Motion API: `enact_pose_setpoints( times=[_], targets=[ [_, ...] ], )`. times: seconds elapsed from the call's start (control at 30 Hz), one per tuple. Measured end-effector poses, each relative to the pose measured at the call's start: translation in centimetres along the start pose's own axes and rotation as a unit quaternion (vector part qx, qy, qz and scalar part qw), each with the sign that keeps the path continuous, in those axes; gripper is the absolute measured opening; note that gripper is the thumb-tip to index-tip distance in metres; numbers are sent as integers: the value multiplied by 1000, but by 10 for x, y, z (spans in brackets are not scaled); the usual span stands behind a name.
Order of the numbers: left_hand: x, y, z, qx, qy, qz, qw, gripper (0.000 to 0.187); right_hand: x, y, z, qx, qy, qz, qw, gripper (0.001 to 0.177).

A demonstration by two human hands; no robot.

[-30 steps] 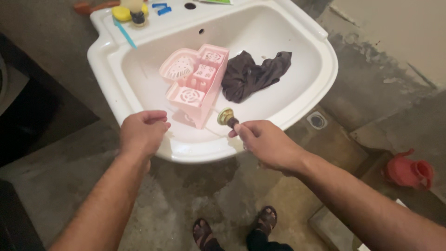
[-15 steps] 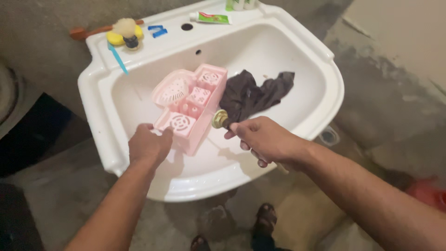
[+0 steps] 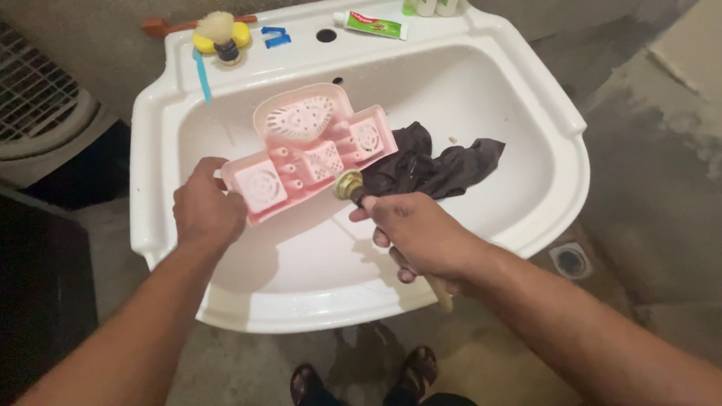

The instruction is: The person wipes a pink plastic organizer with a dark cloth in a white sink, then rinses it with a handheld shower hose. The person scrubs the interior compartments and exterior surfaces, then uses water to rinse off residue.

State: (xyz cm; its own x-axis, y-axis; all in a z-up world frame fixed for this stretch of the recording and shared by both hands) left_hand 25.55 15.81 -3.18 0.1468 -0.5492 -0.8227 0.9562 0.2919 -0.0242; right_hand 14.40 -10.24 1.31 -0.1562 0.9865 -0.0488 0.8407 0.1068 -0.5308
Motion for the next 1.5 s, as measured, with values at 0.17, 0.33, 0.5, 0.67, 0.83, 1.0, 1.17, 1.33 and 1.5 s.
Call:
enact_pose_setpoints(
  times=[0.17,0.33,0.5,0.67,0.83,1.0,1.17,1.33,1.5],
  targets=[
    [-4,-1,6,4,-3,0,1000,48,-3,6,4,-32,37,17,999,45],
    [-6,0,11,21,-15,1,1000,48,-11,13,7,-21,16,41,999,45],
    [-7,-6,11,72,-9,21,997,46,-20,16,7,-7,56,58,997,45],
    [-7,-8,13,46,-19,7,999,47,-18,15,6,-34,51,52,997,46],
    [-7,-12,18,18,-19,-8,1000,48,-16,15,7,-36,71,60,995,47],
    [-8,-18,19,15,-12,-13,1000,47,-21,13,4,-44,68,63,995,48],
    [-8,-25,20,14,-12,-19,1000,49,-25,12,3,-41,71,53,995,49],
    [-7,-28,19,18,0,-15,1000,47,-28,11,4,-31,66,44,996,50],
    [-7,-28,20,7,6,-17,1000,49,-29,12,4,-22,73,38,996,50]
  ],
)
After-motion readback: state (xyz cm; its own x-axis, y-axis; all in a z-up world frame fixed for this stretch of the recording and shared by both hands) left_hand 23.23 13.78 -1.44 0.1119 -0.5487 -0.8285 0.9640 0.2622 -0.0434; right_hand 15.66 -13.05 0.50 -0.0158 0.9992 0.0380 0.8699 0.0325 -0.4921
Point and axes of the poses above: each hand's wrist, its own y-axis towards the middle knuckle, its own x-axis out of the palm, z = x × y, the point moved 3 cm from there along y, towards the middle knuckle, and after that the axes turned 4 degrees about -x, right-handed, at the moved point
